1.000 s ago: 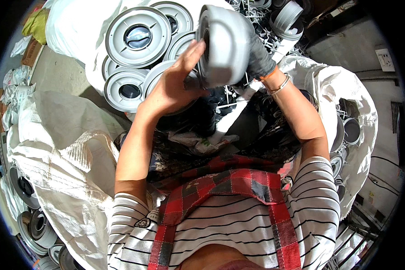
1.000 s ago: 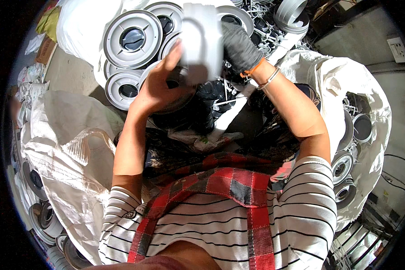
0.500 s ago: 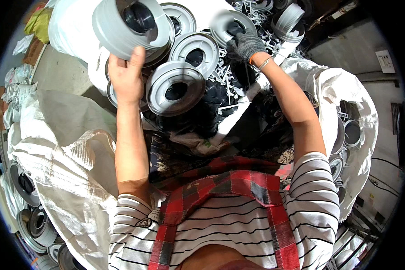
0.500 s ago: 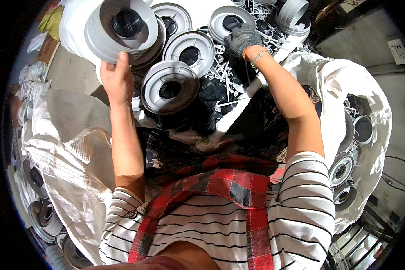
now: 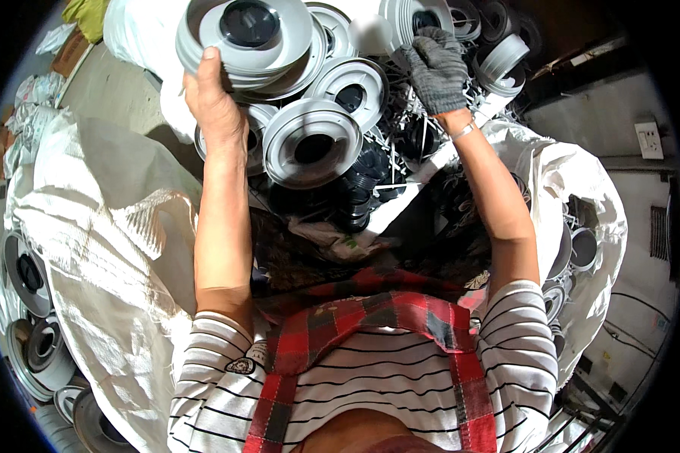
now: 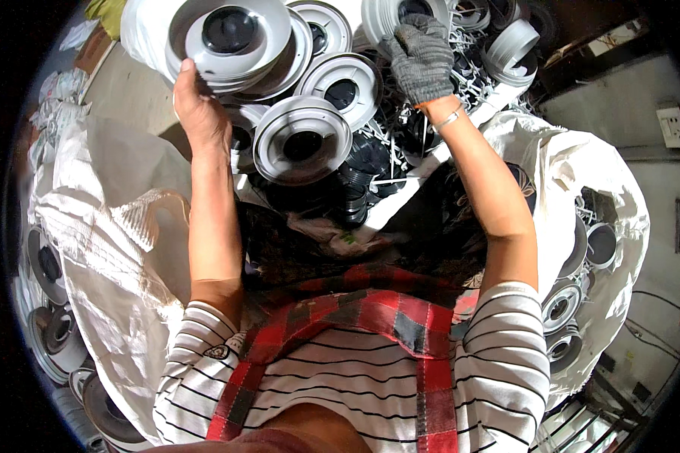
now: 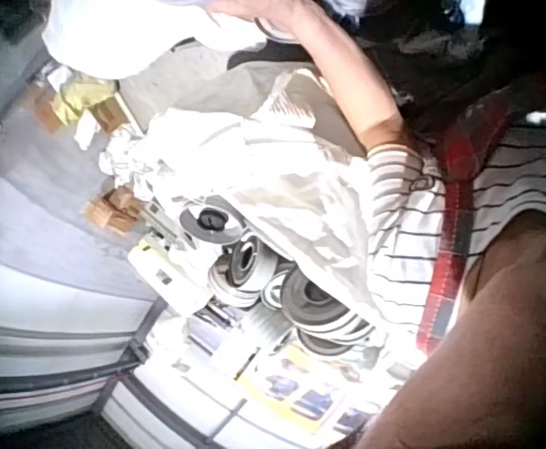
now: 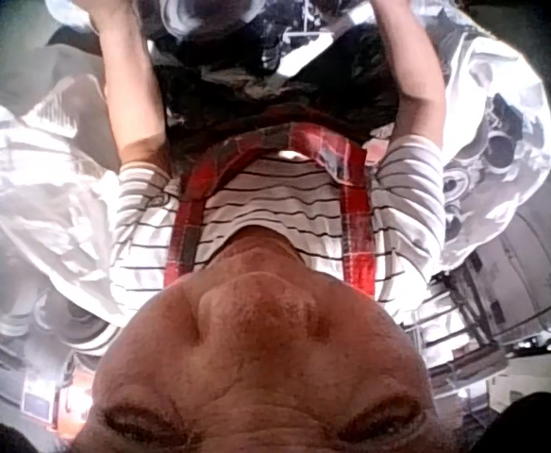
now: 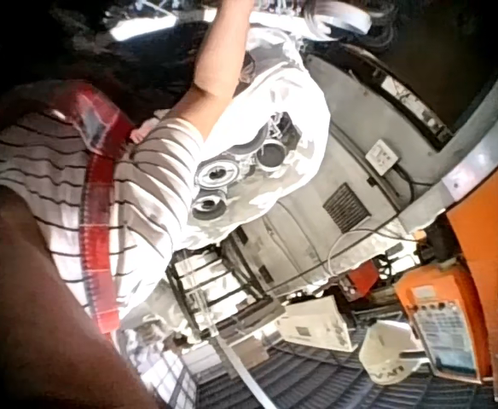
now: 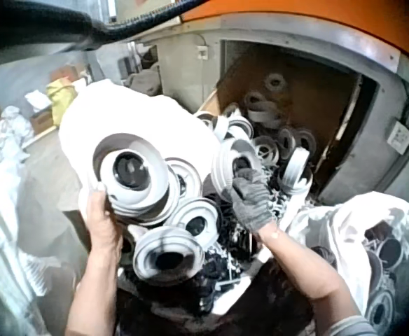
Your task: The person cleans grey circular plastic parts by hand using a grey cloth. They pick up each part from a pile, wipe the surfaces, and place them into a large white sack. The process is repeated for multiple units throughout the clip.
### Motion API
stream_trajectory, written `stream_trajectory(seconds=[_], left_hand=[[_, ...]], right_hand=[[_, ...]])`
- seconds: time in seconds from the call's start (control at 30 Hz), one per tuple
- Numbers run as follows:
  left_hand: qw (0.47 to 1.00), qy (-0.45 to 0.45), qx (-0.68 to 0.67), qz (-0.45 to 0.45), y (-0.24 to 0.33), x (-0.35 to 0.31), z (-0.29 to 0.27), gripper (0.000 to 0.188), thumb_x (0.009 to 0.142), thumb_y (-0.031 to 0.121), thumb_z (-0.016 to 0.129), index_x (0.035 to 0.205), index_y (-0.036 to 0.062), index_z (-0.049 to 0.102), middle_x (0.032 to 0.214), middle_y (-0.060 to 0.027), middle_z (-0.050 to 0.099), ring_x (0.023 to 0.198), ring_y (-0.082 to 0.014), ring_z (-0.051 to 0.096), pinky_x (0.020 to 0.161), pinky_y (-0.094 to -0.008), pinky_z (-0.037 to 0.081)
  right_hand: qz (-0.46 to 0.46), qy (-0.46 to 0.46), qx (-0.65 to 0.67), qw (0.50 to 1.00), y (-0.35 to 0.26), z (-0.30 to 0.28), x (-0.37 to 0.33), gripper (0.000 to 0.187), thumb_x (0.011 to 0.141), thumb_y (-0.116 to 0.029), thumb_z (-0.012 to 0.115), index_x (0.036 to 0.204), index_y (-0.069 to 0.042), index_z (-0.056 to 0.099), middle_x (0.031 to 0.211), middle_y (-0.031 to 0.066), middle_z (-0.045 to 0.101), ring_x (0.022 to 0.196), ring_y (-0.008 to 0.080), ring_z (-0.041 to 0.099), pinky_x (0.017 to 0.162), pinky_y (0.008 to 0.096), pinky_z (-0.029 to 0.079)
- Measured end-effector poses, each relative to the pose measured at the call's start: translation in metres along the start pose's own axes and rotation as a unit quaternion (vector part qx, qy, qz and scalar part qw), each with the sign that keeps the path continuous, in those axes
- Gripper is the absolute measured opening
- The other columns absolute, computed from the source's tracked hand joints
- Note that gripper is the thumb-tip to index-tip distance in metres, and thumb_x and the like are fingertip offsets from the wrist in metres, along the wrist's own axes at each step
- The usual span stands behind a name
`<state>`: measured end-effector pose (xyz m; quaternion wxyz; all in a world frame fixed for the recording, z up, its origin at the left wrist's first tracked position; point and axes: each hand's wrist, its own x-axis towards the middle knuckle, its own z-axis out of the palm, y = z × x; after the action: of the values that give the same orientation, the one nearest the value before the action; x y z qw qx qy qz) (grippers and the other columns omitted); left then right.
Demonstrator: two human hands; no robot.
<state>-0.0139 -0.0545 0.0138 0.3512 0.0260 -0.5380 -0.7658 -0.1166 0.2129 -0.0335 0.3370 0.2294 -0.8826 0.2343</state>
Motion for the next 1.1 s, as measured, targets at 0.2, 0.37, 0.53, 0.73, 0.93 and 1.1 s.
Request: stream_trajectory(seconds=[0.2,0.37,0.53,0.73,0.93,1.1], left_hand=[[0.977,-0.035,0.002,-0.212,-0.021,0.004,-0.014,0.033,0.083,0.03,0.066,0.099,0.0026,0.057,0.092,-0.0045,0.06,0.083,-0.0121,0.054,0.074,-0.0277,0.041],[0.97,-0.046,0.009,-0.239,-0.012,0.004,0.0,0.023,0.078,0.031,0.071,0.08,0.0113,0.059,0.075,0.0031,0.052,0.073,-0.0102,0.045,0.071,-0.0275,0.033],[0.983,-0.071,-0.019,-0.17,-0.014,0.003,0.002,0.022,0.084,0.026,0.065,0.081,0.0075,0.053,0.076,-0.0007,0.049,0.066,-0.0123,0.042,0.064,-0.0272,0.036],[0.988,-0.069,-0.006,-0.14,-0.012,-0.017,-0.022,0.054,0.089,0.023,0.05,0.134,-0.0037,0.035,0.122,-0.0111,0.049,0.113,-0.0186,0.044,0.099,-0.0309,0.029],[0.977,0.024,-0.079,-0.197,-0.012,-0.035,-0.015,0.07,0.091,0.035,0.05,0.14,-0.0051,0.019,0.142,-0.0163,0.031,0.131,-0.0249,0.03,0.108,-0.0368,0.021],[0.988,0.015,-0.04,-0.151,-0.003,-0.062,-0.005,0.071,0.087,0.032,0.06,0.14,0.0005,0.026,0.131,-0.013,0.042,0.122,-0.0209,0.04,0.102,-0.0346,0.03]], right_hand=[[-0.14,0.039,0.174,0.974,-0.096,-0.034,0.023,0.018,0.075,-0.014,0.071,0.091,-0.01,0.067,0.107,0.0073,0.059,0.094,0.0216,0.059,0.076,0.03,0.05],[-0.157,0.02,0.177,0.972,-0.097,0.002,0.025,0.021,0.076,-0.02,0.067,0.093,-0.008,0.066,0.108,0.0148,0.06,0.105,0.0319,0.054,0.087,0.0379,0.046],[-0.129,-0.027,0.226,0.965,-0.09,-0.003,0.025,0.02,0.073,-0.007,0.069,0.093,-0.005,0.066,0.113,0.0182,0.057,0.097,0.0299,0.06,0.081,0.0342,0.051],[-0.122,-0.142,0.234,0.954,-0.093,-0.024,0.012,0.025,0.074,0.0,0.067,0.099,-0.002,0.063,0.125,0.0204,0.048,0.116,0.0353,0.049,0.09,0.0391,0.049],[0.058,-0.298,0.31,0.901,-0.079,-0.025,-0.006,0.058,0.072,-0.002,0.063,0.127,-0.002,0.046,0.127,0.0205,0.048,0.119,0.036,0.046,0.101,0.0423,0.035],[0.064,-0.244,0.342,0.905,-0.081,-0.045,-0.039,0.062,0.073,-0.001,0.061,0.131,-0.001,0.039,0.127,0.0227,0.047,0.117,0.0377,0.046,0.099,0.0436,0.037]])
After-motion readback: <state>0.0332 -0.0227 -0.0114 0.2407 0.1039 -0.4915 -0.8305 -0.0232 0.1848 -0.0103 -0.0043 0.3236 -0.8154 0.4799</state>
